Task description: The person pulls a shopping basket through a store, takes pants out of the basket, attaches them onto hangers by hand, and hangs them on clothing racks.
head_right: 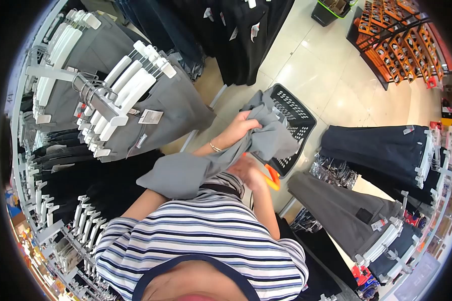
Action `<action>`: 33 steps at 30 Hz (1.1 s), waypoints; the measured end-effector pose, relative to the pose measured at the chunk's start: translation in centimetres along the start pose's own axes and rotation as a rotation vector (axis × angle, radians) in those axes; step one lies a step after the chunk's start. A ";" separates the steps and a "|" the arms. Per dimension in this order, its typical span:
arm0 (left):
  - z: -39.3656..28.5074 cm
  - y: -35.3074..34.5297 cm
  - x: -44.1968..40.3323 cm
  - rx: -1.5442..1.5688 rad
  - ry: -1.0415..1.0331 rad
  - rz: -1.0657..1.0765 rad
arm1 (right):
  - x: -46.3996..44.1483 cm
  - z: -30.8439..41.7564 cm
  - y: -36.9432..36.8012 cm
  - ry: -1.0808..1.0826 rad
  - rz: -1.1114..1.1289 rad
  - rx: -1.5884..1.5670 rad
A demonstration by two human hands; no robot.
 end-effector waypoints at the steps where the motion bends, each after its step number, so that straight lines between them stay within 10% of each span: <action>1: -1.6 -0.6 0.5 0.065 -0.014 -0.026 | -1.8 -1.9 5.1 -0.016 -0.053 -0.323; 4: -7.3 -4.0 3.7 0.050 0.005 0.129 | -0.5 1.2 6.5 0.287 0.227 -0.763; 11: -12.8 -4.0 13.9 -0.076 -0.012 0.717 | 0.5 3.8 4.3 0.569 0.117 -0.739; 13: -13.6 0.7 16.1 -0.182 0.006 0.667 | 0.4 5.2 4.3 0.611 0.099 -0.724; 15: -13.3 8.5 20.0 -0.318 0.216 0.008 | 0.3 6.6 4.1 0.634 0.086 -0.696; 21: -7.9 19.5 22.5 -0.094 0.176 -0.249 | 1.3 10.8 1.4 0.700 0.052 -0.556; 29: 4.5 29.6 17.3 -1.244 0.080 -0.027 | 3.5 13.4 -1.3 0.726 0.031 -0.306; 33: 0.8 28.1 11.3 -0.791 -0.208 -0.298 | 4.8 13.9 -2.3 0.710 -0.005 -0.137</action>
Point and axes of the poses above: each hand's wrist, its own x-axis away from the middle knuckle, its own y-axis out of the back of the hand, z = x × y, the point moved 9 cm from there along -x, towards the middle knuckle, and after that the axes turned 14 degrees about -y, right-handed, at the moved point
